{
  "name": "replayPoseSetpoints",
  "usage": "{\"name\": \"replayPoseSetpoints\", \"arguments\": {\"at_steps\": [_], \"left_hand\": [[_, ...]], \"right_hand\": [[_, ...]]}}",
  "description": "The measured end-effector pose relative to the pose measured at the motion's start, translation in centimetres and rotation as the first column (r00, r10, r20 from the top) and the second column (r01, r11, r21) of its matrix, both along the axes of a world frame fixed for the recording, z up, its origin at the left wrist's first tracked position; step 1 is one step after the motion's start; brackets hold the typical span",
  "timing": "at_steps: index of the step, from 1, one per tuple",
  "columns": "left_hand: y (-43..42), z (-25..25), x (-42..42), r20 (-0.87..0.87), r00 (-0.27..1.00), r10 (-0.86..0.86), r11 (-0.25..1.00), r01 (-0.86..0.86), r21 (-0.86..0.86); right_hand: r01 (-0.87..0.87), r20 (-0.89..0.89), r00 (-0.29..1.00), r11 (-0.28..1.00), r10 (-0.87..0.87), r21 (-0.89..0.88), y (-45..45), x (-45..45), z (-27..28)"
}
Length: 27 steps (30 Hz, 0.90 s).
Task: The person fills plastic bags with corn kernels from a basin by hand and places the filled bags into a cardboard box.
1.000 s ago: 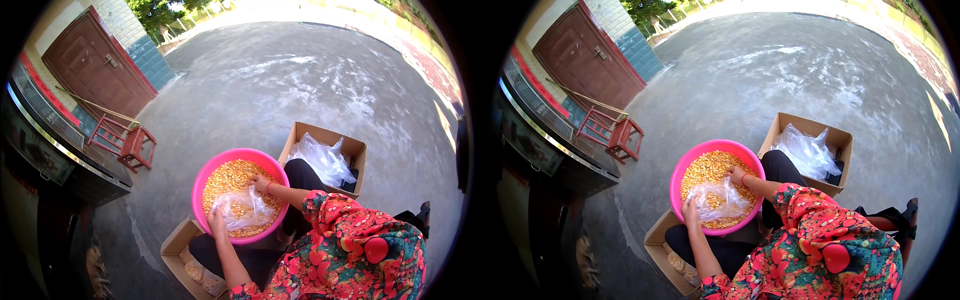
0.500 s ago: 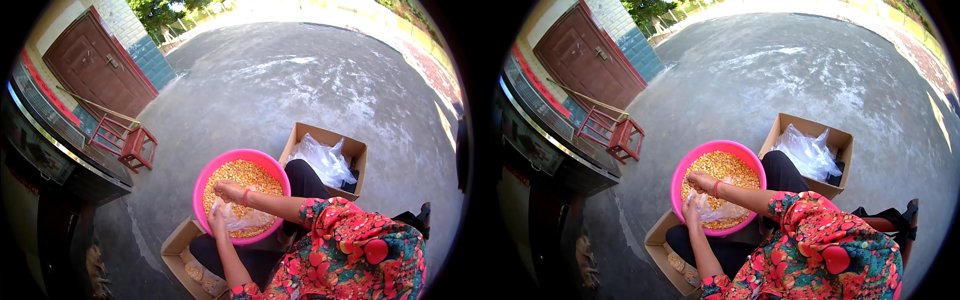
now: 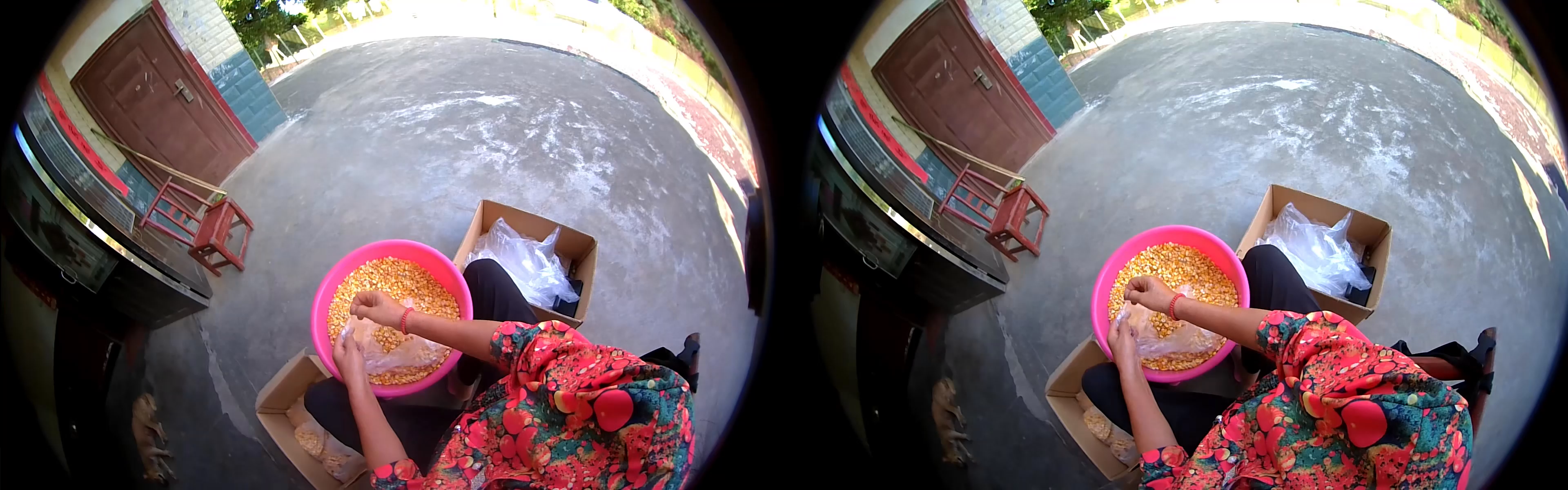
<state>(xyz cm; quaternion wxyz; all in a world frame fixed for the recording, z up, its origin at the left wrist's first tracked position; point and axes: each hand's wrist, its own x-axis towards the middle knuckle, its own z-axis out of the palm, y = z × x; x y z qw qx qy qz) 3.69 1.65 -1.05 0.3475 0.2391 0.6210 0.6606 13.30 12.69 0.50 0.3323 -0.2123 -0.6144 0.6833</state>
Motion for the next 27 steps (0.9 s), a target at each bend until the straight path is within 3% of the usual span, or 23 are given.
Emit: {"name": "replayPoseSetpoints", "arguments": {"at_steps": [4, 5, 7, 9, 12, 13, 15, 19, 23, 24, 27], "left_hand": [[-0.4, -0.6, -0.2, -0.024, 1.000, -0.013, 1.000, 0.013, 0.015], [-0.4, -0.8, -0.3, -0.077, 0.997, -0.016, 1.000, 0.017, 0.006], [-0.5, -1.1, -0.4, -0.128, 0.991, -0.028, 1.000, 0.029, 0.001], [-0.3, -1.4, -0.5, -0.172, 0.984, -0.033, 0.999, 0.035, 0.009], [-0.3, -1.6, -0.7, -0.099, 0.992, -0.073, 0.997, 0.076, 0.033], [-0.3, -1.2, -0.6, -0.078, 0.993, -0.091, 0.995, 0.094, 0.032], [-0.4, -0.8, -0.2, -0.066, 0.993, -0.093, 0.995, 0.095, 0.026], [-0.3, -1.1, -0.5, -0.110, 0.988, -0.109, 0.993, 0.113, 0.033], [-0.4, -0.5, -0.3, -0.125, 0.986, -0.109, 0.994, 0.108, -0.017], [-0.3, -0.6, -0.2, -0.128, 0.986, -0.102, 0.995, 0.100, -0.027], [-0.9, -0.7, -0.4, -0.119, 0.987, -0.108, 0.994, 0.103, -0.041]], "right_hand": [[0.310, 0.123, 0.934, 0.930, -0.337, 0.196, 3.3, 0.8, -1.9], [0.302, 0.279, 0.880, 0.908, -0.383, 0.291, 3.6, 2.1, -2.4], [0.264, 0.362, 0.827, 0.865, -0.431, 0.428, 5.1, 2.9, -7.0], [0.181, 0.316, 0.799, 0.706, -0.512, 0.685, 5.1, 4.6, -9.4], [-0.095, 0.485, 0.756, 0.659, -0.440, 0.746, 4.0, 5.7, -12.1], [-0.095, 0.410, 0.777, 0.556, -0.477, 0.826, 3.7, 5.7, -12.0], [-0.207, 0.596, 0.713, 0.702, -0.369, 0.682, 2.8, 5.7, -11.2], [-0.264, 0.652, 0.703, 0.748, -0.284, 0.609, 3.0, 6.2, -10.0], [-0.090, 0.628, 0.713, 0.847, -0.313, 0.524, 2.7, 6.6, -9.2], [0.027, 0.570, 0.751, 0.878, -0.334, 0.478, 3.1, 6.5, -10.0], [0.278, 0.481, 0.812, 0.944, -0.329, 0.177, 3.5, 6.0, -10.9]]}}
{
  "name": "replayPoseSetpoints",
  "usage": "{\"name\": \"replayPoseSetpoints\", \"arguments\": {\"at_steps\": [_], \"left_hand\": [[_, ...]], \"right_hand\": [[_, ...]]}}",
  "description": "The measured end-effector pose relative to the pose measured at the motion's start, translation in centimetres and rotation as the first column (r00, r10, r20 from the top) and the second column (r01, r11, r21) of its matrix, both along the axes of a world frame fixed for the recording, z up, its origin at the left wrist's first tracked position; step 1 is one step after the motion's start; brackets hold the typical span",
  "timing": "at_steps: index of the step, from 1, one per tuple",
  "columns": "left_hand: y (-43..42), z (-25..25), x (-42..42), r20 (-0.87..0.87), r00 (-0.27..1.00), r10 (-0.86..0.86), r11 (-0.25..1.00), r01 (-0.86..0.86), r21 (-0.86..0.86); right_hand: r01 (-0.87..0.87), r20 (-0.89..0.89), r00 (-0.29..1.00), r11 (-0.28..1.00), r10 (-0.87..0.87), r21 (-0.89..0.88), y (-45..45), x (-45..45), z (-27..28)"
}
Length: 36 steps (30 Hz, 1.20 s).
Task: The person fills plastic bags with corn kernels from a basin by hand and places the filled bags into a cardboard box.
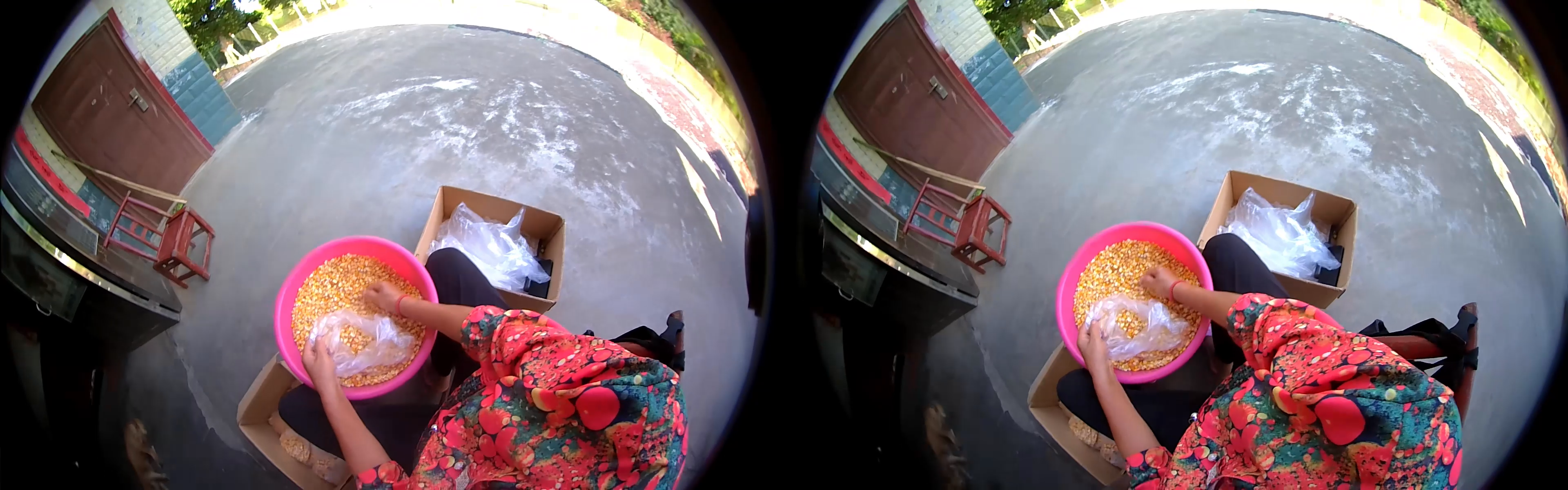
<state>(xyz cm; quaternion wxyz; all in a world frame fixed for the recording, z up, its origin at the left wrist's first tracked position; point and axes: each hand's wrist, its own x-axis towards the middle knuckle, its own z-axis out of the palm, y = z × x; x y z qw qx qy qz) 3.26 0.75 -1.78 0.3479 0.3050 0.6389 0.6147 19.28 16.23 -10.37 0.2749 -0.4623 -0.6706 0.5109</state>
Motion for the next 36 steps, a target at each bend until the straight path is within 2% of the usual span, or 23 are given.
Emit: {"name": "replayPoseSetpoints", "arguments": {"at_steps": [1, 2, 3, 5, 9, 12, 14, 17, 19, 20, 21, 22, 23, 24, 26, 27, 28, 30, 31, 32, 34, 36], "left_hand": [[0.0, 0.2, 0.2, -0.014, 1.000, 0.003, 1.000, -0.003, 0.016], [0.2, -0.3, 0.1, -0.081, 0.997, 0.016, 0.999, -0.011, 0.053], [0.3, -0.3, 0.1, -0.061, 0.998, 0.015, 0.999, -0.013, 0.040], [0.1, 0.2, 0.4, -0.073, 0.996, 0.049, 0.999, -0.049, 0.000], [0.4, 0.3, 0.4, -0.075, 0.995, 0.060, 0.998, -0.058, 0.022], [0.6, 0.1, 0.6, -0.002, 0.999, 0.055, 0.998, -0.055, 0.027], [0.6, 0.4, 0.7, 0.047, 0.994, 0.101, 0.995, -0.102, 0.010], [0.4, 0.7, 0.4, 0.089, 0.994, 0.065, 0.997, -0.067, 0.025], [0.3, 0.9, 0.3, 0.081, 0.994, 0.068, 0.997, -0.070, 0.027], [0.3, 0.9, 0.3, 0.070, 0.995, 0.069, 0.997, -0.071, 0.028], [0.3, 0.8, 0.2, 0.075, 0.995, 0.071, 0.997, -0.073, 0.027], [0.4, 0.7, 0.2, 0.050, 0.995, 0.090, 0.995, -0.092, 0.035], [0.6, 0.6, 0.2, 0.027, 0.994, 0.109, 0.993, -0.110, 0.045], [0.6, 0.8, 0.4, 0.032, 0.994, 0.108, 0.993, -0.110, 0.047], [0.4, 1.3, 0.3, 0.051, 0.994, 0.098, 0.988, -0.104, 0.113], [0.4, 1.7, 0.1, 0.120, 0.988, 0.102, 0.988, -0.115, 0.106], [0.3, 1.9, 0.2, 0.119, 0.988, 0.102, 0.988, -0.114, 0.105], [0.1, 2.7, 0.4, 0.204, 0.968, 0.149, 0.971, -0.182, 0.154], [0.0, 2.8, 0.3, 0.190, 0.969, 0.158, 0.967, -0.190, 0.166], [0.0, 2.9, 0.2, 0.188, 0.969, 0.157, 0.968, -0.189, 0.164], [-0.1, 3.8, 0.4, 0.273, 0.935, 0.225, 0.938, -0.284, 0.200], [-0.7, 5.0, 0.7, 0.305, 0.934, 0.187, 0.946, -0.255, 0.201]], "right_hand": [[0.118, -0.219, 0.967, 0.991, -0.129, -0.060, 0.6, -0.4, -1.6], [0.094, -0.273, 0.926, 0.861, -0.260, -0.500, 1.1, 0.1, 0.5], [0.026, -0.401, 0.852, 0.793, -0.336, -0.609, 1.5, 0.2, 0.9], [-0.038, -0.420, 0.822, 0.699, -0.384, -0.715, 1.2, 0.3, 4.0], [-0.259, -0.598, 0.770, 0.746, -0.224, -0.613, -0.2, -1.6, 9.8], [-0.406, -0.689, 0.719, 0.749, -0.092, -0.524, -2.1, -3.5, 13.2], [-0.409, -0.698, 0.715, 0.794, -0.027, -0.450, -3.5, -4.6, 13.2], [-0.493, -0.581, 0.772, 0.819, 0.258, -0.292, -5.0, -5.1, 12.3], [-0.450, -0.321, 0.848, 0.893, 0.421, -0.020, -5.3, -4.6, 11.8], [-0.419, -0.162, 0.884, 0.896, 0.440, 0.145, -5.2, -4.3, 11.2], [-0.422, -0.158, 0.883, 0.895, 0.441, 0.142, -5.0, -4.0, 10.7], [-0.303, -0.056, 0.934, 0.865, 0.353, 0.400, -4.7, -3.6, 10.3], [-0.192, 0.017, 0.972, 0.747, 0.235, 0.637, -4.4, -3.1, 9.9], [-0.195, 0.023, 0.972, 0.745, 0.235, 0.638, -4.2, -2.5, 9.7], [-0.276, 0.288, 0.951, 0.720, 0.110, 0.637, -4.2, -1.4, 9.2], [-0.285, 0.314, 0.946, 0.658, 0.078, 0.697, -4.3, -1.0, 8.8], [-0.284, 0.313, 0.946, 0.659, 0.077, 0.696, -4.0, -0.7, 8.5], [-0.432, 0.429, 0.862, 0.834, 0.271, 0.342, -3.3, -0.2, 8.3], [-0.320, 0.280, 0.937, 0.835, 0.210, 0.447, -3.4, -0.3, 8.4], [-0.319, 0.278, 0.938, 0.837, 0.209, 0.445, -3.1, -0.5, 8.5], [-0.234, 0.114, 0.972, 0.865, 0.205, 0.444, -2.6, -0.9, 10.7], [-0.229, 0.076, 0.973, 0.857, 0.219, 0.461, -2.3, -1.2, 12.9]]}}
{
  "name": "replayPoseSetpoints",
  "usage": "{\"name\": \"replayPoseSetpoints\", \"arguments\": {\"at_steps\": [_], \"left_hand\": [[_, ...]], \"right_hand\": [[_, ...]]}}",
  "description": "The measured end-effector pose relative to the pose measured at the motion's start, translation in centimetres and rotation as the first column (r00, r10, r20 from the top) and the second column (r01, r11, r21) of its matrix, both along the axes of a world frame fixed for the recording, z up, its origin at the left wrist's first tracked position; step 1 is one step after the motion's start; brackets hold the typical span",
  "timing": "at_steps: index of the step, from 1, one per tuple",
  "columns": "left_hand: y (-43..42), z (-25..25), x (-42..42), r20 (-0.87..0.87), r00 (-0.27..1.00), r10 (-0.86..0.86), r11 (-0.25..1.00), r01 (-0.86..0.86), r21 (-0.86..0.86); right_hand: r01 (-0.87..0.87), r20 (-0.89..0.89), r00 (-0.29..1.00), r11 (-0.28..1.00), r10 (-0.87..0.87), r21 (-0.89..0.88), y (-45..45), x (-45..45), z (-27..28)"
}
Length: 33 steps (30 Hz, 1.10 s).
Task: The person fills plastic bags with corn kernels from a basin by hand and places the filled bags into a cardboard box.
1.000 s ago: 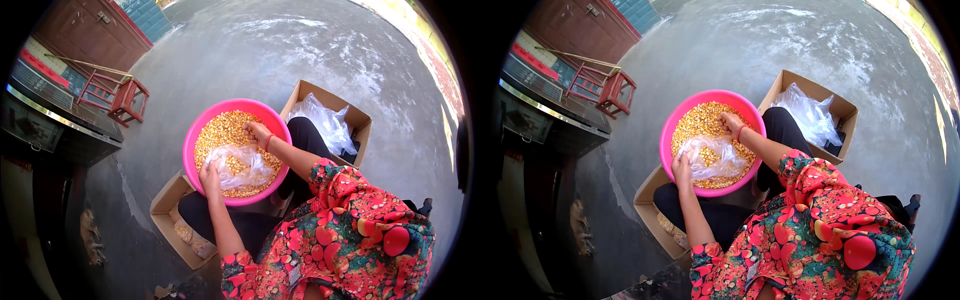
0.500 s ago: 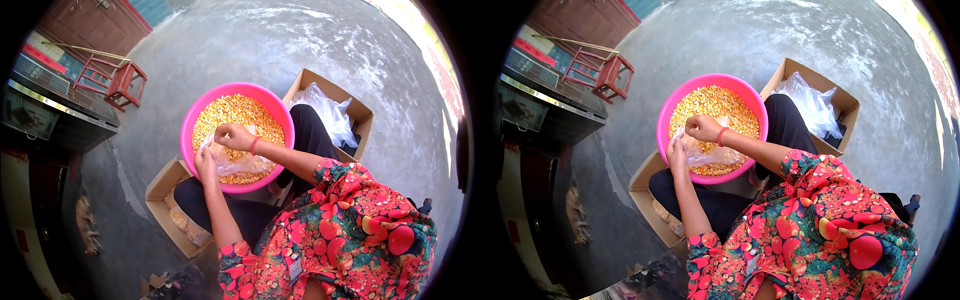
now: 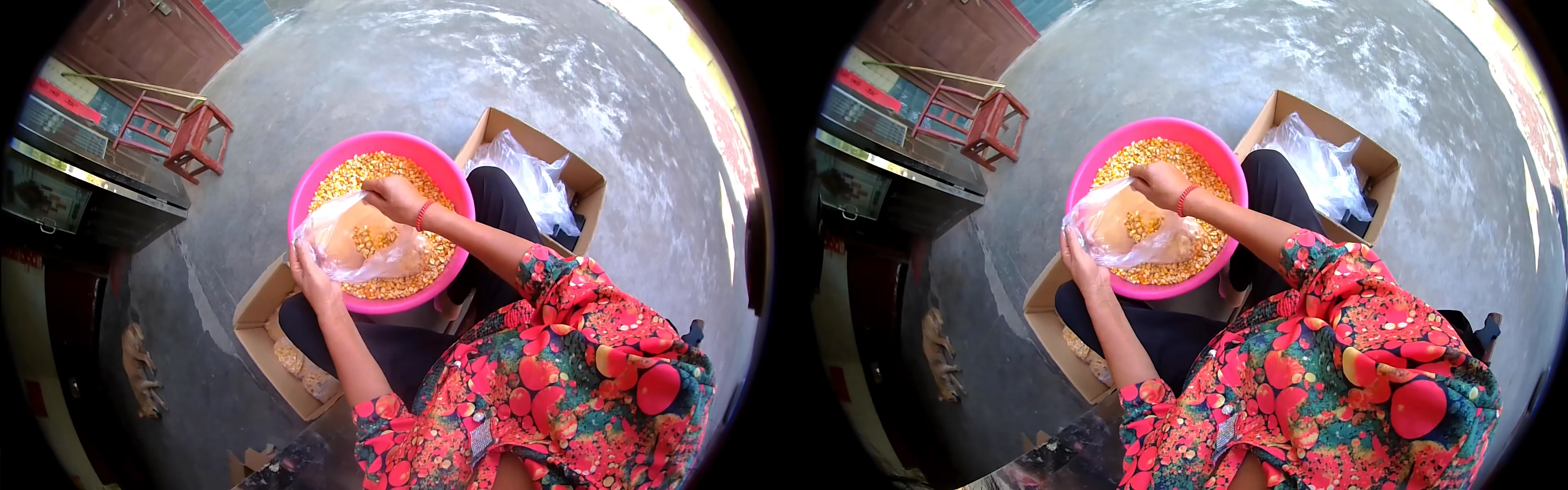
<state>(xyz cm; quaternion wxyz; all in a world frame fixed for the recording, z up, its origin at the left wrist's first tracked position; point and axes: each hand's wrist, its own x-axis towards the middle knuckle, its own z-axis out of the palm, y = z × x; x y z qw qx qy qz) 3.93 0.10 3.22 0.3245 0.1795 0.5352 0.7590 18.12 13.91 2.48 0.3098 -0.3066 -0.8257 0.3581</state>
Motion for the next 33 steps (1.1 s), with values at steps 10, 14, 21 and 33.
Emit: {"name": "replayPoseSetpoints", "arguments": {"at_steps": [10, 14, 21, 33], "left_hand": [[-1.2, 0.7, -0.6, -0.020, 0.999, 0.031, 0.998, -0.030, 0.055], [-1.9, 2.2, 0.3, 0.065, 0.994, -0.088, 0.988, 0.079, 0.132], [-1.3, -0.6, -1.2, 0.062, 0.949, -0.310, 0.913, 0.279, 0.297], [0.1, -2.2, -1.8, 0.136, 0.988, 0.072, 0.997, -0.072, -0.004]], "right_hand": [[-0.189, -0.116, 0.978, 0.975, 0.176, -0.114, 1.8, -0.1, 1.3], [-0.138, -0.358, 0.929, 0.815, -0.091, -0.563, 3.7, 0.1, -3.6], [0.141, 0.405, 0.899, 0.985, -0.169, 0.097, 3.5, 3.1, -10.5], [0.133, 0.215, 0.975, 0.924, -0.057, -0.359, 2.8, 2.8, -9.9]]}}
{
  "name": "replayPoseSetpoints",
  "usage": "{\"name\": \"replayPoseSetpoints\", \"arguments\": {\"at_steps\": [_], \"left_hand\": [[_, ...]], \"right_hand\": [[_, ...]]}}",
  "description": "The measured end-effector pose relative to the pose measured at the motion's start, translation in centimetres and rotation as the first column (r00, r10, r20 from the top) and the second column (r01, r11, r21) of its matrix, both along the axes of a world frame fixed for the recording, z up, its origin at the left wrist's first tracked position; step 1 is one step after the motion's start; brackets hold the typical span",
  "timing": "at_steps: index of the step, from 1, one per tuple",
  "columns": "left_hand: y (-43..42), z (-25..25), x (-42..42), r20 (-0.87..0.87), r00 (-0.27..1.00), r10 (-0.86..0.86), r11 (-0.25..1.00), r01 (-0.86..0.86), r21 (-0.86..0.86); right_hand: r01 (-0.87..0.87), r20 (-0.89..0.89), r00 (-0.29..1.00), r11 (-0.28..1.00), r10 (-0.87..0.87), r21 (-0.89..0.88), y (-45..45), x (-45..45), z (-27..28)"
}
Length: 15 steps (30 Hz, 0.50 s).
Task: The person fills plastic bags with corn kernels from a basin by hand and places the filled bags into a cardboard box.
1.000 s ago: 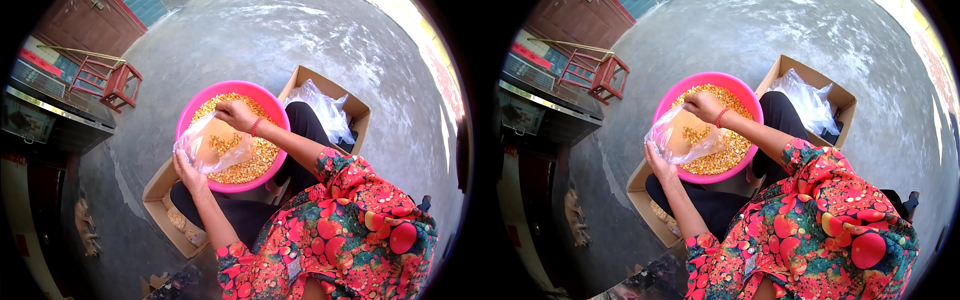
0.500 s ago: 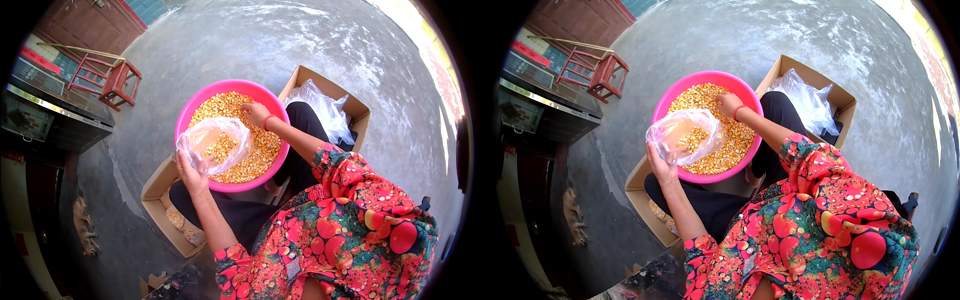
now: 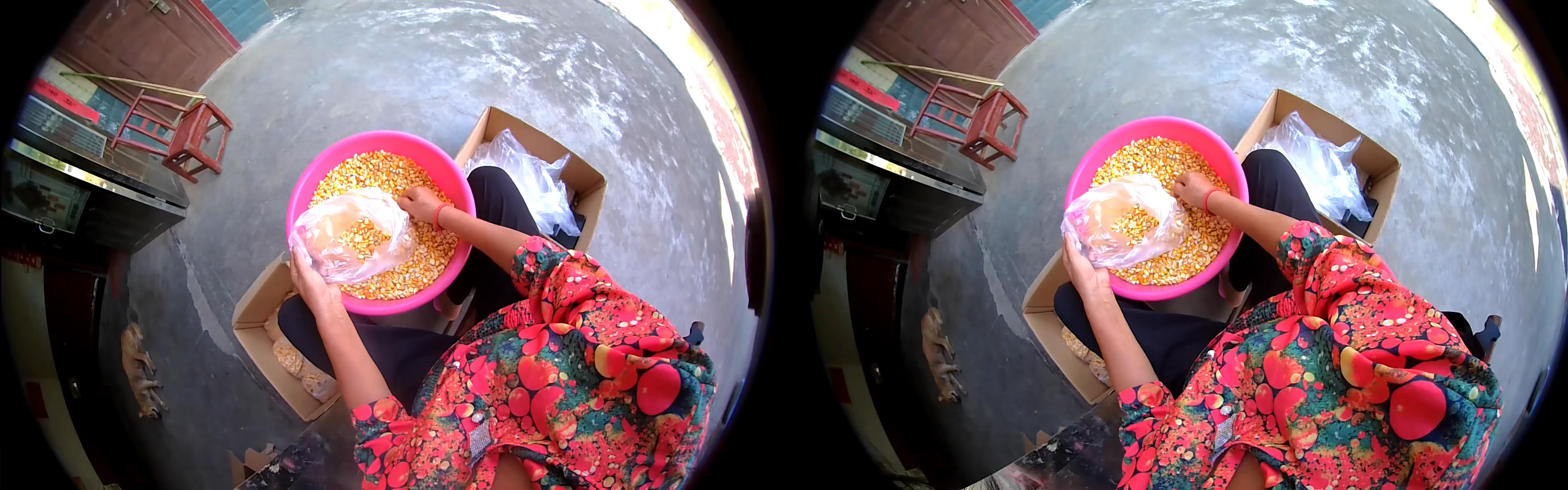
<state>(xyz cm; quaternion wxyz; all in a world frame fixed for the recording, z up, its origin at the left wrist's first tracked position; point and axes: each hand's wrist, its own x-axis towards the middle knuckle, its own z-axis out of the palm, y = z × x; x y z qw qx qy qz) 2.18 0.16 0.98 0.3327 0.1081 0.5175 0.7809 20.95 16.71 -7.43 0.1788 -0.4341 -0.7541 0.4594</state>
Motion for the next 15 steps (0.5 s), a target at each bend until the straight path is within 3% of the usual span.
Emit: {"name": "replayPoseSetpoints", "arguments": {"at_steps": [1, 2, 3, 5, 7, 10, 11, 15], "left_hand": [[0.0, -0.1, 0.0, 0.000, 1.000, 0.000, 1.000, 0.000, 0.001], [0.0, -0.1, 0.0, -0.002, 1.000, -0.006, 1.000, 0.006, 0.010], [0.0, -0.2, 0.0, -0.004, 1.000, -0.012, 1.000, 0.012, 0.021], [0.1, 0.2, 0.2, -0.006, 1.000, -0.015, 1.000, 0.015, 0.022], [0.1, 0.2, 0.2, -0.006, 1.000, -0.018, 1.000, 0.018, 0.022], [0.1, -0.1, 0.2, -0.016, 1.000, -0.006, 1.000, 0.006, -0.002], [0.2, -0.1, 0.2, -0.017, 1.000, -0.015, 1.000, 0.015, 0.005], [0.2, 0.0, 0.2, -0.025, 0.999, -0.044, 0.999, 0.045, 0.008]], "right_hand": [[0.000, 0.000, 1.000, 1.000, 0.000, 0.001, 0.6, 0.0, 0.1], [0.039, -0.255, 0.951, 0.889, -0.173, -0.456, 1.2, -0.1, 0.2], [-0.068, -0.382, 0.820, 0.590, -0.426, -0.805, 1.5, -0.2, 0.7], [-0.096, -0.408, 0.765, 0.539, -0.498, -0.837, 0.4, -0.6, 5.4], [-0.280, -0.608, 0.588, 0.570, -0.534, -0.772, 0.0, -1.2, 8.2], [-0.379, -0.714, 0.538, 0.628, -0.448, -0.680, -1.0, -3.1, 11.9], [-0.372, -0.737, 0.571, 0.686, -0.361, -0.625, -1.6, -3.7, 13.1], [-0.283, -0.711, 0.645, 0.777, -0.279, -0.562, -4.6, -6.4, 14.7]]}}
